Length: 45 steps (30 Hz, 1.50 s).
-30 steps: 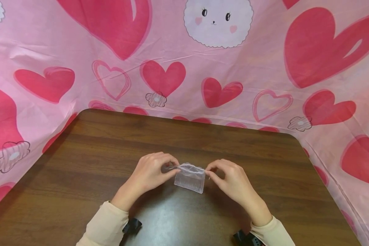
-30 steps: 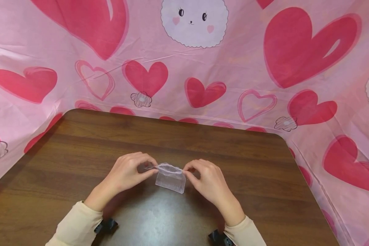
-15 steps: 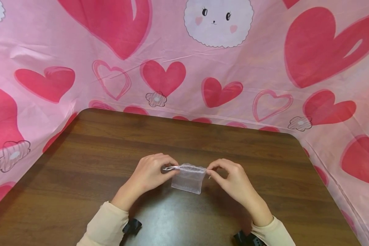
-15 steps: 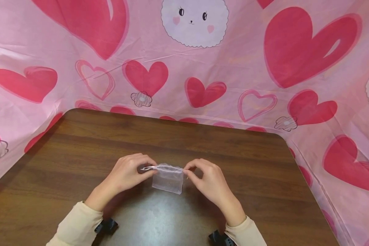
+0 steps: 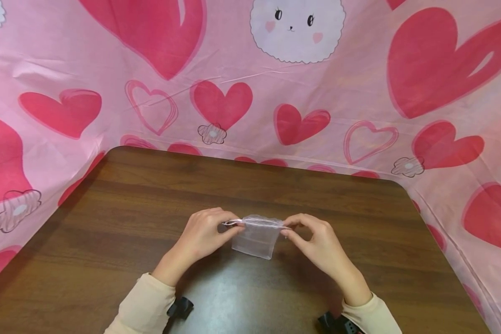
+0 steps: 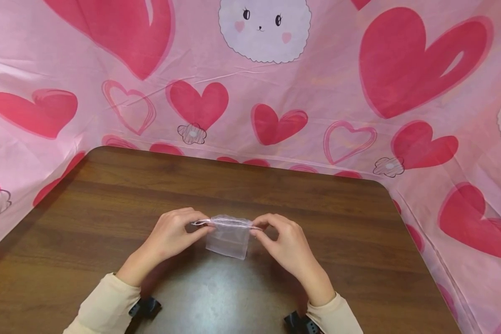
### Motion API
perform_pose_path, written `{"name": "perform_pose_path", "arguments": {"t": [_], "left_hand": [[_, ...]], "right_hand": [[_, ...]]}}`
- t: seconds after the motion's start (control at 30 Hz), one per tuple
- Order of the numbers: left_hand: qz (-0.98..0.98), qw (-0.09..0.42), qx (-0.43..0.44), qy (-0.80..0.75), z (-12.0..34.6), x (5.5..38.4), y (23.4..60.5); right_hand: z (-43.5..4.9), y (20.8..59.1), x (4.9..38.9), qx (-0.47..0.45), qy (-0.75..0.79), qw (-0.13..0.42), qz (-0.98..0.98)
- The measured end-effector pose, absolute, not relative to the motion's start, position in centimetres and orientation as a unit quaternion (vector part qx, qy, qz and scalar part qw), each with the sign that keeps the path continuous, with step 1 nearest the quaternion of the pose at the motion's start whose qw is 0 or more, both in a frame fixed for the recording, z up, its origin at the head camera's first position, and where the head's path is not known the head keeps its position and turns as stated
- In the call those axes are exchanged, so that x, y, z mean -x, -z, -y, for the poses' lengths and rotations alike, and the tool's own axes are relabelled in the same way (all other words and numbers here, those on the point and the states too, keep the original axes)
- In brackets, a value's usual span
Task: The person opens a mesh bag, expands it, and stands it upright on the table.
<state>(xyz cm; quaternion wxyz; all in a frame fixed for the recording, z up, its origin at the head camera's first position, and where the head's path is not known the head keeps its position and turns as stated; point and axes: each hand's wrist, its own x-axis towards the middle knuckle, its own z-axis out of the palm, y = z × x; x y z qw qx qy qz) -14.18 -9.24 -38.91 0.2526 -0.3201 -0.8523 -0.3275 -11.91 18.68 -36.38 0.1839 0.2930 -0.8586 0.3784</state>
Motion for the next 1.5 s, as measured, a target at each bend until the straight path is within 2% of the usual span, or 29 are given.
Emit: {"name": "perform_pose_path", "arguments": {"t": [0.33,0.7,0.97,1.2,1.5], "left_hand": [[0.847,0.261,0.317,0.338,9.3,14.2,38.9],[0.84,0.246,0.322,0.362,9.1,14.0,38.8],[0.848,0.217,0.31,0.372,9.1,13.8,38.6],[0.848,0.185,0.308,0.39,9.1,13.7,38.5],[0.841,0.185,0.304,0.407,8.5,13.4,38.7]], "right_hand": [[-18.6,36.7,11.8,-0.26,-0.345,0.165,0.887],[-17.9,37.9,11.7,-0.272,-0.319,0.167,0.892],[-17.4,37.6,11.6,-0.262,-0.405,0.143,0.864],[-17.3,37.1,11.5,-0.235,-0.469,0.145,0.839],[-17.1,36.9,11.3,-0.212,-0.488,0.143,0.834]]}}
